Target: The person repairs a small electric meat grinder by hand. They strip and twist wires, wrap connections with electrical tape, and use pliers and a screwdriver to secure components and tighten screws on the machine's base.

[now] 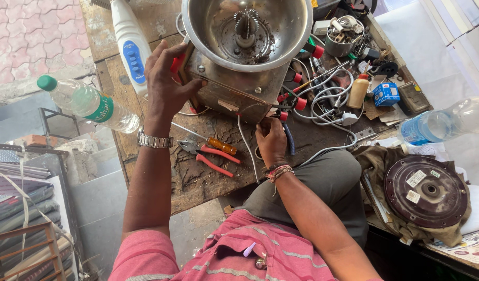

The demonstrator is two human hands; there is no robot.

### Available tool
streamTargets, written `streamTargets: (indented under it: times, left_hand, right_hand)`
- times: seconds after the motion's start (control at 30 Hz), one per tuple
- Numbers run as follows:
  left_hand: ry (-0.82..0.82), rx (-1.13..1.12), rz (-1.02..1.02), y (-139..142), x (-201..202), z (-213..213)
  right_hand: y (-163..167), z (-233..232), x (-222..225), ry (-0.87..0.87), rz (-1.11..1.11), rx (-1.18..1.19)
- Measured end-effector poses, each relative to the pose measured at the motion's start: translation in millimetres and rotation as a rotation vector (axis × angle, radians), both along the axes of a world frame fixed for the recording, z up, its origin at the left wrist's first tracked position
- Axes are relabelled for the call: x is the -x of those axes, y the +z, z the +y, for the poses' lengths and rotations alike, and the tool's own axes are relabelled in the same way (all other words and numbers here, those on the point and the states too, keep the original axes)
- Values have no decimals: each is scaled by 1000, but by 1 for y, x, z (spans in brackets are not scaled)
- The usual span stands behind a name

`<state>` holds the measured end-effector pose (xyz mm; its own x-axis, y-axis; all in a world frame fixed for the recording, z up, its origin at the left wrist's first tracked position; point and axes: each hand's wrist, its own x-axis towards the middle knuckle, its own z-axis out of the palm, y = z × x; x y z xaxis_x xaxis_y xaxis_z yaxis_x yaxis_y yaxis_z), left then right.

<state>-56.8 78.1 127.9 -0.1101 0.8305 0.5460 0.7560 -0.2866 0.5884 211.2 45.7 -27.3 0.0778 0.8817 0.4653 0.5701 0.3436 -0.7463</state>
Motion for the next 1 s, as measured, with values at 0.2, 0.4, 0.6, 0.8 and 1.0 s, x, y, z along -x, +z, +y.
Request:
streamTargets:
  times: [0.2,0.4,0.6,0.8,1.0]
  left_hand:
    - [4,-15,23,-3,3,1]
    - [7,-23,44,-5,3,1]
    - [-24,-7,11,-5,3,2]
    - [3,0,125,-1,7,3]
    - [9,38,171,2,7,1]
  right_hand:
    - [-10,-10,-5,280,-569,155]
    - [5,9,-10,486,-1133,-41]
    - [13,19,7,497,-1157,-118]
    - [16,23,22,517,-1148,-57]
    - [24,21,35,435,-1187,-83]
